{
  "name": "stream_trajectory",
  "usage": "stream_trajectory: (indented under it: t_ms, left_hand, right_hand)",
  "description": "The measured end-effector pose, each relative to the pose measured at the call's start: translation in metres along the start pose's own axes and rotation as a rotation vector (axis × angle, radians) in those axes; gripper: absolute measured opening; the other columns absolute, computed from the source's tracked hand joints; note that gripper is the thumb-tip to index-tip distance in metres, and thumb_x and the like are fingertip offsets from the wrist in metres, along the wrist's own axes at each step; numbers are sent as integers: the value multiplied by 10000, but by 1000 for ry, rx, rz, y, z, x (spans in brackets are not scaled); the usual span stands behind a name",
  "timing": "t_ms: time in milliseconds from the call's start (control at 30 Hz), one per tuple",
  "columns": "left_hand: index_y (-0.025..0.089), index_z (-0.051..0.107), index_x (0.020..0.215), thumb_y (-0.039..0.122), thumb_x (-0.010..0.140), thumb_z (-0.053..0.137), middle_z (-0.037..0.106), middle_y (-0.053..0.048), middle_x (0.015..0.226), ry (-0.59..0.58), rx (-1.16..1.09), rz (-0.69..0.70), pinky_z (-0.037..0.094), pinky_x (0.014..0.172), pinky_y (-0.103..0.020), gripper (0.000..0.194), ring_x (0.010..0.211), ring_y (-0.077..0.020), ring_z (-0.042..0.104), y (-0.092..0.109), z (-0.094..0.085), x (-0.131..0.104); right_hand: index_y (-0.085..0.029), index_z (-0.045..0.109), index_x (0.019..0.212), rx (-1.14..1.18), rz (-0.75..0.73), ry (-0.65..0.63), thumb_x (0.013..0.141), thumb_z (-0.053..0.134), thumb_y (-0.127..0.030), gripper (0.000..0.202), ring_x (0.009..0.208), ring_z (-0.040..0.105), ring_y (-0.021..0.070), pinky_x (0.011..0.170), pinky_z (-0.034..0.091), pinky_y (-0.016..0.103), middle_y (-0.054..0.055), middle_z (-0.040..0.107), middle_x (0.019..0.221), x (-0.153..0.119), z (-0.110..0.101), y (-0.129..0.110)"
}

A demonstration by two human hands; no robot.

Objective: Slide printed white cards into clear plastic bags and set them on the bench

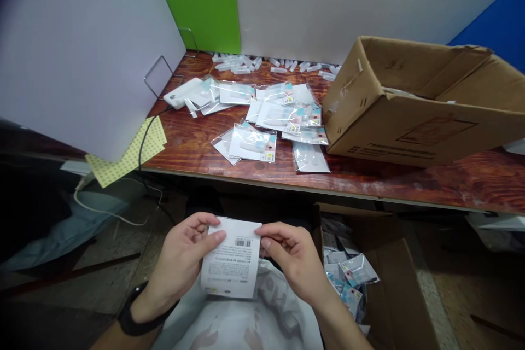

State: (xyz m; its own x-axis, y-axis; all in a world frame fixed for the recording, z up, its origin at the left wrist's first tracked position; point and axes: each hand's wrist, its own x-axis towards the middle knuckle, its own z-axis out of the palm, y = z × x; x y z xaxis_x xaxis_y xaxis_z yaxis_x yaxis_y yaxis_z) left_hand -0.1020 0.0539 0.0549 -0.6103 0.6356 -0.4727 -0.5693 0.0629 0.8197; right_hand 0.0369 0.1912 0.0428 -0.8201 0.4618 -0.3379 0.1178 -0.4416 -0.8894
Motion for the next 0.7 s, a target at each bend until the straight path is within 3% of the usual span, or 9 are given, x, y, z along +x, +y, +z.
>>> stream_trajectory:
  t_ms: [100, 200, 300, 400, 500, 533, 600, 700]
  left_hand:
    - [151, 654, 757, 193, 630, 750, 650, 7, 644, -91, -130, -103, 445, 536, -172, 165, 565, -85, 575, 5, -6, 1]
    - [149, 684, 778, 185, 640, 741, 663, -8, 621, -179, -193, -120, 443, 522, -165, 154, 544, -86, 585, 10, -14, 5]
    - [171, 705, 806, 172, 707, 679, 720, -71, 870, -262, -238, -31, 503, 712, -237, 102, 805, -168, 654, 16, -21, 13]
    - [176, 713, 824, 144, 759, 608, 611, -93, 1206, -234, -248, 149, 389, 985, -358, 128, 1167, -256, 498, 24, -28, 24]
    - [179, 708, 885, 158, 802, 549, 571, -103, 1256, -147, -214, 210, 350, 1022, -423, 180, 1206, -284, 457, 30, -39, 29]
    - [180, 709, 886, 172, 803, 550, 577, -107, 1248, -124, -211, 203, 361, 1013, -436, 179, 1196, -292, 467, 31, -43, 30]
    - [178, 717, 856, 205, 785, 577, 594, -111, 1224, -80, -217, 177, 381, 996, -451, 159, 1178, -309, 484, 28, -53, 30]
    - [181, 731, 806, 272, 724, 653, 625, -114, 1179, -18, -250, 143, 417, 962, -464, 144, 1151, -337, 505, 20, -69, 31]
  right_hand:
    - [-199, 706, 839, 70, 37, -9, 733, 689, -244, 116, 675, 657, 136, 632, 556, 231, 32, 708, 753, 2, -1, 2]
    - [-198, 708, 823, 62, 53, -27, 715, 703, -279, 135, 645, 662, 146, 597, 563, 241, 36, 708, 727, 5, 0, -4]
    - [-229, 704, 895, -184, -64, -10, 775, 632, -294, 153, 729, 679, 195, 633, 581, 297, 55, 714, 830, 13, 0, -22]
    - [-287, 672, 1004, -646, -483, 240, 811, 568, -218, 230, 840, 671, 231, 727, 571, 339, 51, 702, 961, 30, -5, -52]
    - [-318, 563, 1175, -1043, -1011, 525, 791, 523, -76, 455, 1038, 595, 251, 920, 473, 404, 49, 620, 1161, 61, -11, -78]
    - [-296, 535, 1208, -1150, -1121, 534, 786, 498, -48, 491, 1103, 551, 257, 960, 436, 427, 65, 572, 1229, 74, -13, -83]
    - [-213, 556, 1183, -1361, -1167, 425, 794, 449, -45, 437, 1191, 468, 286, 986, 392, 480, 127, 467, 1328, 104, -10, -86]
    - [-133, 606, 1083, -1632, -967, 241, 830, 403, -102, 327, 1268, 348, 339, 986, 334, 560, 200, 363, 1385, 153, 8, -80]
